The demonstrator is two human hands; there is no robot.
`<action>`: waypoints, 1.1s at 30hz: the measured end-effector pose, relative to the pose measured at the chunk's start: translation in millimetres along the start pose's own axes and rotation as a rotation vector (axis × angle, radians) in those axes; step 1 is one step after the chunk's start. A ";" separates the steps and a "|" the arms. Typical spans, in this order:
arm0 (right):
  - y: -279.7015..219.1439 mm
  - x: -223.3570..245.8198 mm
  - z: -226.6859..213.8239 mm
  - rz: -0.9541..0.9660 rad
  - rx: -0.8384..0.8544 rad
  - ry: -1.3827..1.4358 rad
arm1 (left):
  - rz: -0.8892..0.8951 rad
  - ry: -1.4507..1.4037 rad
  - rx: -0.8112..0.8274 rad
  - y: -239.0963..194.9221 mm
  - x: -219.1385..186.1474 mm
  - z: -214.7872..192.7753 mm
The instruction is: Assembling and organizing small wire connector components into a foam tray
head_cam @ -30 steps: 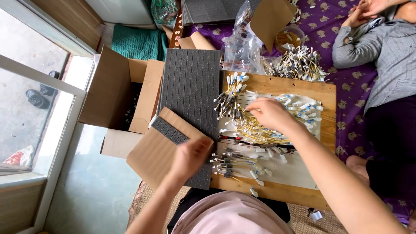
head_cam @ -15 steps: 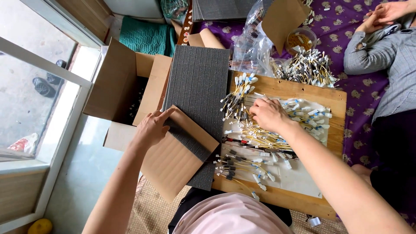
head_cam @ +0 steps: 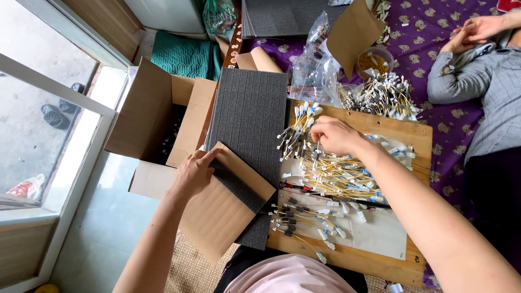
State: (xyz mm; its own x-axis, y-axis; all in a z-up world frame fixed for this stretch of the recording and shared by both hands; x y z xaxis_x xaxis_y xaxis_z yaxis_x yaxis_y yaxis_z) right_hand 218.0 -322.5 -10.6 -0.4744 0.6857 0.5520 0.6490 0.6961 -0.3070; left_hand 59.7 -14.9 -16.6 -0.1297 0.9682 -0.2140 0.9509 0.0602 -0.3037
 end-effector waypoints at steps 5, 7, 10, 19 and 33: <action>15.1 33.8 -0.8 -0.034 -0.033 -0.011 | -0.001 -0.035 -0.043 2.7 4.9 7.8; 13.6 49.2 -0.7 0.019 0.032 -0.021 | -0.002 -0.045 -0.054 3.2 6.1 10.1; 31.0 36.0 20.1 -0.044 0.110 -0.187 | -0.009 -0.061 -0.048 2.8 5.0 9.2; 8.9 63.4 -14.1 -0.120 0.068 -0.786 | 0.026 -0.068 -0.050 0.6 1.6 8.4; -181.3 96.8 59.8 0.537 0.473 0.064 | -0.019 -0.026 0.070 5.0 5.9 9.8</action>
State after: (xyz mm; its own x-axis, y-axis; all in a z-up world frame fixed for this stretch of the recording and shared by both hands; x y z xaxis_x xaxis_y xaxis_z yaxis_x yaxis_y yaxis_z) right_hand 18.8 -369.6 52.1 -0.1170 0.9556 0.2705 0.4486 0.2939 -0.8440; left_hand 61.0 -11.2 -28.4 -0.1556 0.9603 -0.2314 0.9262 0.0604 -0.3721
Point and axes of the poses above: each hand's wrist, its own y-axis towards the middle knuckle, its own z-axis out of the palm, x = y × z, the point moved 10 cm from there along y, towards the middle knuckle, and after that the axes turned 3 degrees about y, right-handed, at the moved point
